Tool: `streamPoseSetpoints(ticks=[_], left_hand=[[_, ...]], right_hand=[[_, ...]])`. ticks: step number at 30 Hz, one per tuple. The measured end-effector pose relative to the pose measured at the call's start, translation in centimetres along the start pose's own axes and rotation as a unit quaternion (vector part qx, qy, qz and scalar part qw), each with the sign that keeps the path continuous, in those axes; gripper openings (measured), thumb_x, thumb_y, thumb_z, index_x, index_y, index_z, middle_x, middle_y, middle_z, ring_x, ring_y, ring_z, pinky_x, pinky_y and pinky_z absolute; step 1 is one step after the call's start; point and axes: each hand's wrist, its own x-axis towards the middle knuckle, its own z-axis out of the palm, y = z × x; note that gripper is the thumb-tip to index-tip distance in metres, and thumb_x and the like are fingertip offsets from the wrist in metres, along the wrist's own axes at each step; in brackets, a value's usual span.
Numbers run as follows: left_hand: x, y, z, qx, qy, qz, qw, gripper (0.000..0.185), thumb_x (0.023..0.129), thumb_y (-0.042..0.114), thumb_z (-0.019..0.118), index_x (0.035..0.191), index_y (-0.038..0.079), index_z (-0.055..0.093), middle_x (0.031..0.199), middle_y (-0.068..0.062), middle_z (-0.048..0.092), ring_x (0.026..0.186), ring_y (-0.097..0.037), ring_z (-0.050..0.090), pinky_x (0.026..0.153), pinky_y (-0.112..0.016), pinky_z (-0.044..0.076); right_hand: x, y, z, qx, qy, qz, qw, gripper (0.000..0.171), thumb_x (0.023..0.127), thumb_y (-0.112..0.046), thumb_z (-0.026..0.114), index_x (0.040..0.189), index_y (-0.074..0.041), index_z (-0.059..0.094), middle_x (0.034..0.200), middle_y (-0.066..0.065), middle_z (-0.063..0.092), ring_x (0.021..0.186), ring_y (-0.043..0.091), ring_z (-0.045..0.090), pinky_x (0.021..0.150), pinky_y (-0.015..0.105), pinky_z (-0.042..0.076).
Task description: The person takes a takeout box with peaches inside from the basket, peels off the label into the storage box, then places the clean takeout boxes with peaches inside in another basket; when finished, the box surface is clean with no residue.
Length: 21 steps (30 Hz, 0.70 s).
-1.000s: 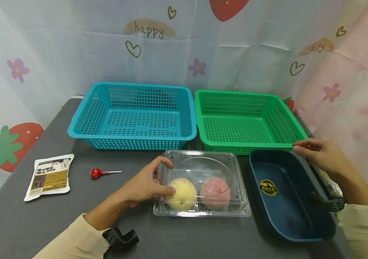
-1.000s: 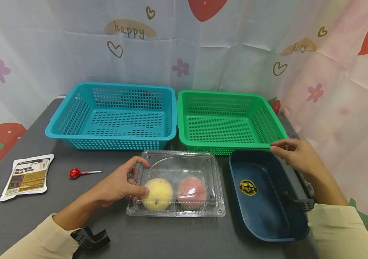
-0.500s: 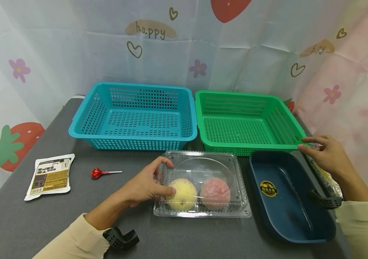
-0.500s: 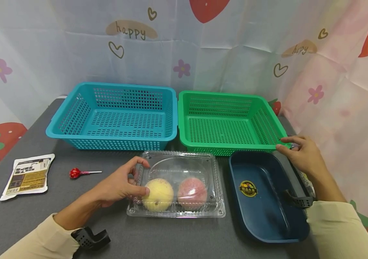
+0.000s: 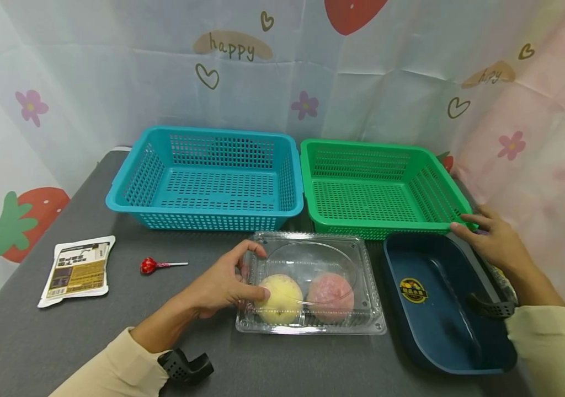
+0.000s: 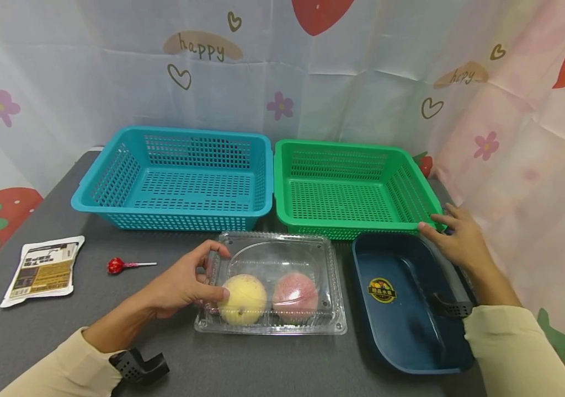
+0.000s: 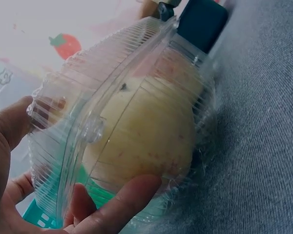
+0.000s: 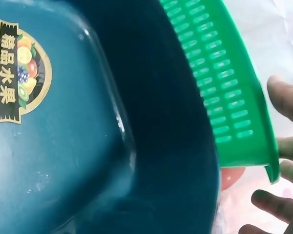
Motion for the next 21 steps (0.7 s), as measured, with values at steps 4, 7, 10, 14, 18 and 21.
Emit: streamPoseSetpoints(ticks=[4, 7, 10, 14, 18, 21], left_hand=[[0.0, 0.1, 0.1, -0.023, 0.004, 0.001, 0.9997, 0.065, 0.072, -0.002, 0.082, 0.124, 0.011, 0.046, 0.085, -0.014, 0.034, 0.053, -0.013, 0.036, 0.046, -0.027, 0.042], [-0.1, 0.3, 0.2, -0.046, 0.006, 0.003, 0.9989, 0.065, 0.071, -0.007, 0.080, 0.124, 0.009, 0.046, 0.083, -0.013, 0.034, 0.050, -0.012, 0.035, 0.045, -0.026, 0.042], [-0.4, 0.7, 0.3, -0.068, 0.009, 0.003, 0.9976, 0.066, 0.069, -0.011, 0.078, 0.124, 0.007, 0.046, 0.082, -0.011, 0.033, 0.049, -0.010, 0.035, 0.046, -0.026, 0.044], [-0.8, 1.5, 0.4, -0.087, 0.006, -0.004, 0.9962, 0.066, 0.069, -0.013, 0.076, 0.125, 0.006, 0.046, 0.083, -0.011, 0.032, 0.049, -0.010, 0.037, 0.047, -0.027, 0.048], [-1.2, 2.5, 0.4, -0.089, 0.008, -0.009, 0.9959, 0.065, 0.070, -0.014, 0.076, 0.125, 0.006, 0.046, 0.086, -0.014, 0.032, 0.049, -0.012, 0.040, 0.048, -0.028, 0.049], [-1.5, 3.3, 0.4, -0.089, 0.011, -0.012, 0.9959, 0.064, 0.071, -0.014, 0.076, 0.125, 0.006, 0.046, 0.089, -0.015, 0.032, 0.049, -0.013, 0.041, 0.049, -0.029, 0.051]], right_hand=[[0.2, 0.1, 0.1, 0.001, -0.025, 0.010, 1.000, 0.068, 0.098, -0.039, 0.055, 0.137, 0.015, 0.042, 0.154, 0.029, 0.011, 0.135, 0.056, 0.010, 0.094, 0.075, 0.019], [0.3, 0.1, 0.1, 0.012, -0.032, 0.018, 0.999, 0.071, 0.097, -0.040, 0.056, 0.138, 0.015, 0.039, 0.155, 0.028, 0.009, 0.136, 0.055, 0.008, 0.095, 0.074, 0.020], [0.5, 0.0, 0.0, 0.021, -0.040, 0.025, 0.999, 0.073, 0.097, -0.040, 0.057, 0.140, 0.015, 0.036, 0.155, 0.028, 0.009, 0.135, 0.056, 0.009, 0.095, 0.074, 0.022], [0.6, 0.0, -0.1, 0.025, -0.051, 0.034, 0.998, 0.074, 0.097, -0.040, 0.057, 0.140, 0.015, 0.035, 0.155, 0.027, 0.010, 0.133, 0.058, 0.015, 0.093, 0.073, 0.027], [0.6, 0.0, -0.2, 0.026, -0.053, 0.036, 0.998, 0.074, 0.096, -0.040, 0.058, 0.140, 0.015, 0.036, 0.155, 0.027, 0.011, 0.131, 0.058, 0.019, 0.092, 0.072, 0.029], [0.6, 0.0, -0.3, 0.026, -0.054, 0.037, 0.998, 0.074, 0.096, -0.040, 0.058, 0.140, 0.016, 0.036, 0.154, 0.028, 0.012, 0.129, 0.059, 0.022, 0.092, 0.071, 0.031]])
